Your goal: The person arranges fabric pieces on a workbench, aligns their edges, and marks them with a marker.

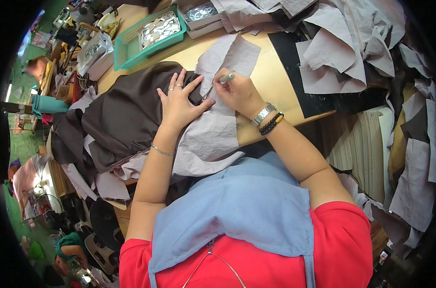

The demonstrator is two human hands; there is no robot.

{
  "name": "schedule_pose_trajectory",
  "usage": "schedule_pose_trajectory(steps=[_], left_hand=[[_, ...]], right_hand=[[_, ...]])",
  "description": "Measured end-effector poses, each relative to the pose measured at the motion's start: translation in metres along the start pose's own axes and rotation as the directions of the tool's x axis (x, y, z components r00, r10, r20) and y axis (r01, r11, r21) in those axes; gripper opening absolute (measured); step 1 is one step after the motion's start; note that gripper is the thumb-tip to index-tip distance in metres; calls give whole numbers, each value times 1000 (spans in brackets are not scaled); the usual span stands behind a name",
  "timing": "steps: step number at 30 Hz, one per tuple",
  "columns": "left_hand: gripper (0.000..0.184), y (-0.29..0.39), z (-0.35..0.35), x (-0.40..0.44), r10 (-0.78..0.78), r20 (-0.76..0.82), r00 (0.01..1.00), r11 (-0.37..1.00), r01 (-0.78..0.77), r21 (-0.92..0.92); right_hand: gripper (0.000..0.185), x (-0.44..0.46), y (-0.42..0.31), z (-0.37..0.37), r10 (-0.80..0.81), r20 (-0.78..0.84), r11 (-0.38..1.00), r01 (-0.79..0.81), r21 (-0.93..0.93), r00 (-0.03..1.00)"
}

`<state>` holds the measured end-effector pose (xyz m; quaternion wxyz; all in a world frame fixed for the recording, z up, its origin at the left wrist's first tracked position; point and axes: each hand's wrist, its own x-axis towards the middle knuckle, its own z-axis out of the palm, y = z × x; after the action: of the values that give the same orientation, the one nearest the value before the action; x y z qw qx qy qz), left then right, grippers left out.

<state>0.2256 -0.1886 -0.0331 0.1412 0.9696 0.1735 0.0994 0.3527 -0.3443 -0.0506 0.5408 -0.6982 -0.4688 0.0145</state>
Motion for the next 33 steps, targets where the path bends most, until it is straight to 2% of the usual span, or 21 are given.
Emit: schedule_pose_trajectory(steps=[3, 6, 9, 10, 13, 17, 20, 32, 33], left_hand=[[73, 0, 1, 0, 1, -3, 1000, 1000, -1, -7], [73, 0, 1, 0, 3, -7, 1000, 1000, -3, -12], [73, -1, 2, 0, 6, -14, 1000, 1000, -7, -20], [73, -2, 3, 0, 7, -17, 1000, 1000, -8, -23], [73, -2, 3, 0, 10, -25, 1000, 1000, -11, -27], [73, -1, 2, 0, 8, -26, 1000, 1000, -9, -30], [74, 0, 2, 0, 0, -16, 1000, 1000, -1, -20], [74, 2, -3, -1, -6, 16, 1000, 999, 7, -41], [74, 2, -3, 0, -5, 21, 1000, 999, 5, -40]], right_hand=[[9, 6, 8, -7, 19, -59, 1000, -20, -18, 998], [8, 13, 18, -16, 152, -124, 988, -152, 17, 980], [7, 4, 11, -12, 158, -20, 973, -153, 174, 987], [8, 1, 6, -9, 64, 21, 977, -67, 204, 998], [13, -5, -7, -3, 112, 107, 968, -133, 212, 988], [13, -3, -3, -3, 69, 114, 989, -83, 125, 991], [13, -3, -4, -2, 113, 132, 988, -125, 88, 985], [10, 5, -5, -6, -83, 19, 995, 84, -46, 996], [10, 7, -2, -6, -55, 19, 997, 55, -46, 998]])
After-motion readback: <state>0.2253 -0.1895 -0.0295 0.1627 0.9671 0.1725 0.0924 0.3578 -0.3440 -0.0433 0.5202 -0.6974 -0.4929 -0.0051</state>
